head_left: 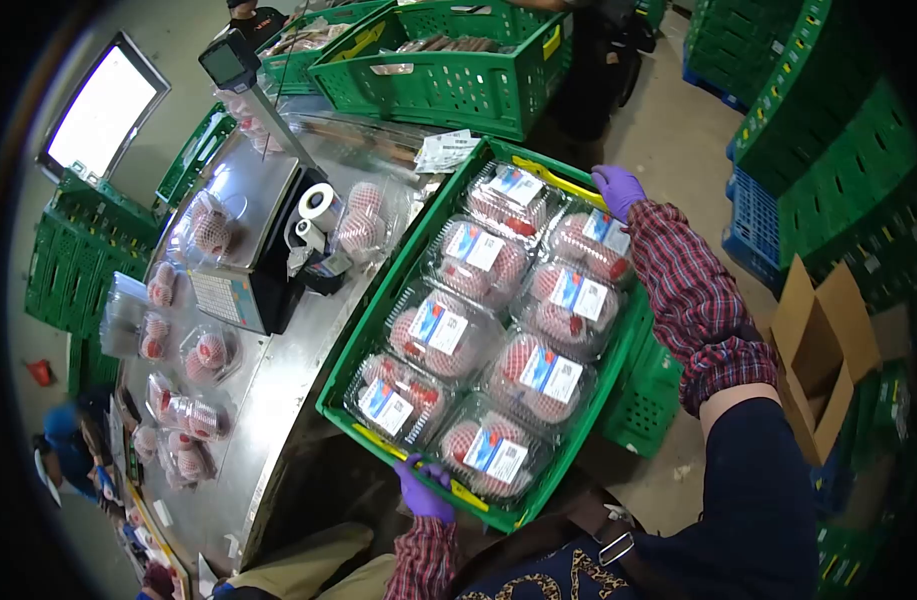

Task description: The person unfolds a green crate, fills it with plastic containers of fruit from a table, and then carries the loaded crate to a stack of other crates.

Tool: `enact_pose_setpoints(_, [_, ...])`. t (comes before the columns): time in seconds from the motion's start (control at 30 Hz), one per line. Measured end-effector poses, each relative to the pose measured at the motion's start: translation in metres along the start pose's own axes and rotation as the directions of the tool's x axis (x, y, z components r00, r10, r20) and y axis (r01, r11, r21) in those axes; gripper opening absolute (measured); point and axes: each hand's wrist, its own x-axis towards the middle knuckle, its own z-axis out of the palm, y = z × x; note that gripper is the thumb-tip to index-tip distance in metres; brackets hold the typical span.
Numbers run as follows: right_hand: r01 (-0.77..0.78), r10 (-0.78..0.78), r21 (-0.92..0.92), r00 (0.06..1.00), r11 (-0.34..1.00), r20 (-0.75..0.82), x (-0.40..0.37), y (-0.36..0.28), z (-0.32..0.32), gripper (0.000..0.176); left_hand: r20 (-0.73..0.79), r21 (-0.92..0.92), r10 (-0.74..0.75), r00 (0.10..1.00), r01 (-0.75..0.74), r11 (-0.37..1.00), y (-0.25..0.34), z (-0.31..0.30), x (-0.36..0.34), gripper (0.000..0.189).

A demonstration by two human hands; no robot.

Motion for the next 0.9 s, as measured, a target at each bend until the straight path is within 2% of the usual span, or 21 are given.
enact_pose_setpoints(0.1, [-0.175, 0.105, 0.185, 0.937, 0.967, 0.334, 0.031, 0.003, 0.012, 0.038, -0.104, 0.049, 0.048, 0.993, -0.044, 0.998, -0.003, 0.005, -0.007, 0.046])
enact_pose_setpoints(0.23, [-0.351, 0.132, 0.303, 0.819, 0.886, 0.559, 0.05, 0.014, 0.013, 0.048, -0.136, 0.092, 0.104, 0.985, -0.092, 0.992, -0.004, 0.002, -0.007, 0.049])
enact_pose_setpoints(0.27, [-0.366, 0.13, 0.31, 0.804, 0.878, 0.58, 0.05, 0.017, 0.02, 0.052, -0.157, 0.103, 0.101, 0.982, -0.085, 0.991, -0.005, -0.001, -0.01, 0.049])
enact_pose_setpoints(0.37, [-0.095, 0.015, 0.164, 0.902, 0.982, 0.431, 0.047, 0.018, 0.029, 0.059, -0.147, 0.106, 0.052, 0.988, -0.036, 0.994, 0.001, -0.013, -0.008, 0.05])
enact_pose_setpoints(0.47, [-0.29, 0.159, 0.128, 0.784, 0.948, 0.6, 0.02, -0.005, -0.03, 0.067, -0.087, 0.132, -0.02, 0.996, 0.031, 0.991, 0.025, -0.048, 0.007, 0.05])
enact_pose_setpoints(0.5, [-0.366, 0.173, 0.154, 0.718, 0.918, 0.675, -0.003, -0.017, -0.069, 0.063, -0.071, 0.172, -0.05, 0.996, 0.062, 0.983, 0.044, -0.055, 0.005, 0.051])
enact_pose_setpoints(0.57, [-0.495, 0.166, 0.269, 0.67, 0.826, 0.724, -0.039, -0.012, -0.093, 0.058, -0.075, 0.221, -0.102, 0.992, 0.116, 0.968, 0.077, -0.058, 0.0, 0.052])
enact_pose_setpoints(0.63, [-0.599, 0.185, 0.378, 0.671, 0.706, 0.718, -0.096, -0.006, -0.126, 0.055, 0.034, 0.221, -0.206, 0.978, 0.194, 0.956, 0.102, -0.067, 0.004, 0.051])
enact_pose_setpoints(0.7, [-0.629, 0.24, 0.332, 0.649, 0.703, 0.722, -0.162, 0.036, -0.119, 0.059, 0.028, 0.466, -0.147, 0.989, 0.117, 0.877, 0.11, -0.067, 0.002, 0.048])
enact_pose_setpoints(0.73, [-0.608, 0.339, 0.264, 0.694, 0.749, 0.636, -0.2, 0.036, -0.13, 0.062, 0.069, 0.517, -0.157, 0.985, 0.1, 0.85, 0.109, -0.064, 0.002, 0.042])
enact_pose_setpoints(0.77, [-0.596, 0.428, 0.182, 0.726, 0.782, 0.538, -0.234, 0.034, -0.142, 0.065, 0.023, 0.567, -0.146, 0.989, 0.108, 0.817, 0.103, -0.057, 0.004, 0.044])
enact_pose_setpoints(0.8, [-0.621, 0.466, 0.169, 0.715, 0.765, 0.521, -0.268, 0.042, -0.15, 0.069, 0.019, 0.601, -0.09, 0.996, 0.061, 0.797, 0.097, -0.055, 0.009, 0.041])
enact_pose_setpoints(0.83, [-0.616, 0.519, 0.137, 0.746, 0.776, 0.417, -0.303, 0.047, -0.157, 0.066, 0.022, 0.631, -0.031, 0.999, 0.01, 0.775, 0.09, -0.049, 0.014, 0.038])
enact_pose_setpoints(0.87, [-0.628, 0.542, 0.208, 0.764, 0.75, 0.351, -0.339, 0.057, -0.161, 0.063, 0.07, 0.669, -0.027, 0.997, -0.027, 0.743, 0.085, -0.035, 0.004, 0.031])
enact_pose_setpoints(0.9, [-0.638, 0.574, 0.276, 0.769, 0.719, 0.281, -0.379, 0.065, -0.167, 0.06, 0.157, 0.726, 0.074, 0.985, -0.166, 0.668, 0.077, -0.02, -0.006, 0.029])
